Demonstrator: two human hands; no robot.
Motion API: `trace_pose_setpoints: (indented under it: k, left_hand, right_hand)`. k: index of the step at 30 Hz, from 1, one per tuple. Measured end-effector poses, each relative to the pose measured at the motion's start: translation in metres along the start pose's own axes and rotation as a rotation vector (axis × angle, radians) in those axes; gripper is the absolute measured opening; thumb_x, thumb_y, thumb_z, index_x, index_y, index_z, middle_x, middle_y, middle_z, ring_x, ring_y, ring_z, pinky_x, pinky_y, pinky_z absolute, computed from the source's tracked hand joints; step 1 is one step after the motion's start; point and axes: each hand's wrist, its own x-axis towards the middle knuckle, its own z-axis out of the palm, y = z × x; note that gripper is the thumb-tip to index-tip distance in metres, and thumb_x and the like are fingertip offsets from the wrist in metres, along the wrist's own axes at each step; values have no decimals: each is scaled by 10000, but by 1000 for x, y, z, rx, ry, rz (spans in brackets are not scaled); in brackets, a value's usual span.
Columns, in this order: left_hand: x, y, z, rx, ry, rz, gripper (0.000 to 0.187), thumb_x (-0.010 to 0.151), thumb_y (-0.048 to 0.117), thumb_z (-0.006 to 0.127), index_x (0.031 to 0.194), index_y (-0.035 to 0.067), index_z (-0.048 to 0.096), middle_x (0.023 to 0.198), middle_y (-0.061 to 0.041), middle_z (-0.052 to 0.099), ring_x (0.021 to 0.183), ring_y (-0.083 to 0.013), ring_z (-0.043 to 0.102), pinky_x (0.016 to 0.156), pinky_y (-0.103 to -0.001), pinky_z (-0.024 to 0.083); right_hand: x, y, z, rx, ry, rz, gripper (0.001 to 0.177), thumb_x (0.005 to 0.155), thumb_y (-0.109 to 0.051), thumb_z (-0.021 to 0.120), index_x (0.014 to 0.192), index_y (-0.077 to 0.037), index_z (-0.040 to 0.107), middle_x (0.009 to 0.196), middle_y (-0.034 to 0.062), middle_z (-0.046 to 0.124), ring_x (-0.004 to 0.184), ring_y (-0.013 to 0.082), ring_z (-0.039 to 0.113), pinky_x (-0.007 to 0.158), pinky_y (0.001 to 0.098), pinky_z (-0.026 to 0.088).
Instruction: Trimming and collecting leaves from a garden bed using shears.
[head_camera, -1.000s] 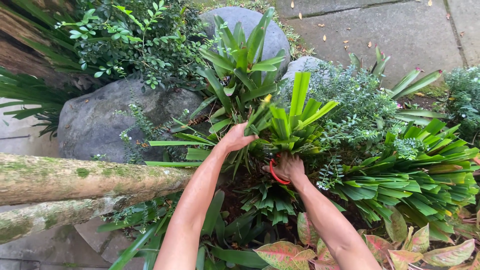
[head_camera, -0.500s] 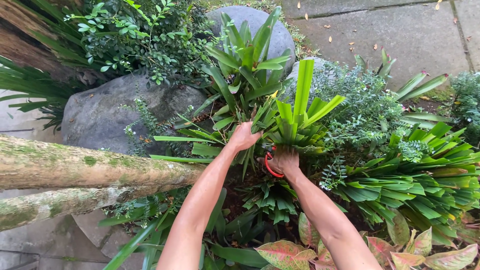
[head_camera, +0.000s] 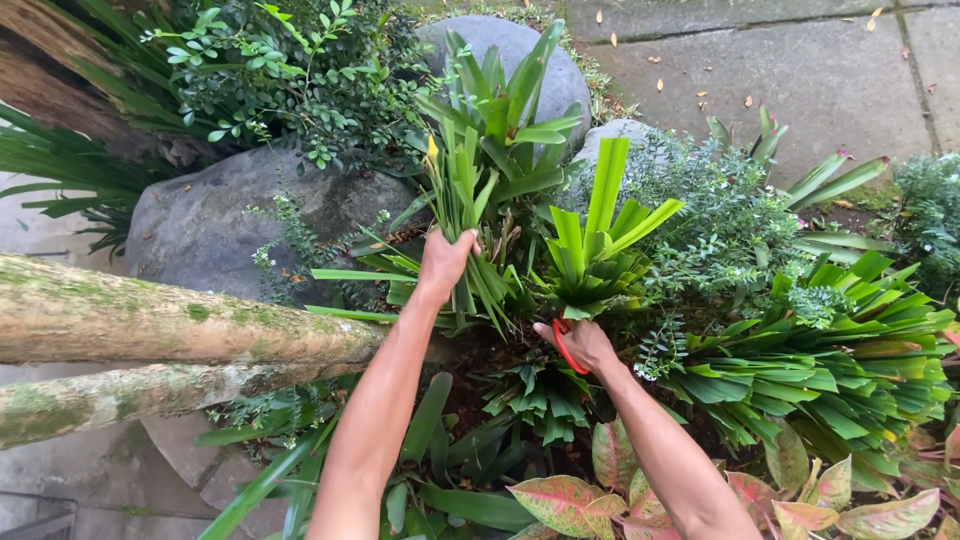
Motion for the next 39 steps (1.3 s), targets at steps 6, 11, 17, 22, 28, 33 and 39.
trace_pose_setpoints:
  k: [6, 11, 17, 22, 28, 33, 39]
  left_hand:
    - [-120, 37, 10, -60, 23, -171, 330, 838, 361, 779, 1015, 111, 657, 1034, -144, 706, 976, -275, 702, 927, -458, 580]
    - [-163, -45, 13, -249, 284, -137, 263, 920, 223, 732, 966, -28, 666, 848, -105, 665, 717, -218, 682, 691, -388, 600]
    - [-178, -66, 20, -481, 498, -102, 139, 936, 70, 633, 1014, -40, 598, 826, -71, 650, 608, -180, 660, 653, -322, 610]
    - [-147, -81, 21, -476, 512, -65, 187, 964, 34, 595, 1095, -96, 566, 868, -138, 647, 593, -202, 688, 711, -324, 633]
    - [-120, -48, 13, -397, 568, -75, 671, 870, -31, 628, 1410, -44, 230, 1053, -194, 629, 602, -213, 666, 556, -337, 587]
    - [-107, 7, -7, -336, 598, -298, 954, 796, 98, 746, 1517, 42, 126, 1091, -205, 673, 738, -254, 721, 727, -342, 600]
    - [-52, -59, -22, -78, 599, -234, 410, 856, 280, 794, 1146, -1, 721, 1050, -157, 770, 904, -256, 721, 875, -419, 558]
  right_hand:
    - [-19, -25, -8, 264, 94, -140, 554, 844, -527, 730, 988, -28, 539, 704, 171, 546, 668, 362, 553, 655, 485, 466]
    - [-28, -54, -14, -9, 59, -200, 627, 839, -605, 748, 898, -1, 592, 723, 150, 577, 694, 316, 600, 702, 442, 499]
    - [-6, -111, -39, -362, 71, -399, 836, 701, -776, 746, 1062, -29, 641, 965, 176, 643, 870, 323, 658, 783, 448, 534]
    - [35, -145, -47, -582, -18, -334, 939, 647, -857, 711, 1182, -88, 651, 1099, 187, 625, 1018, 323, 643, 844, 472, 542]
    - [48, -157, -46, -771, -98, -324, 872, 671, -894, 682, 975, -77, 720, 921, 131, 675, 877, 292, 678, 809, 455, 571]
    - [69, -100, -39, -835, -145, -188, 798, 770, -876, 602, 759, -85, 712, 714, 52, 669, 668, 207, 674, 607, 397, 597]
    - [76, -90, -9, -70, 2, -96, 493, 839, -652, 667, 853, -160, 699, 724, 114, 694, 663, 264, 681, 664, 434, 529]
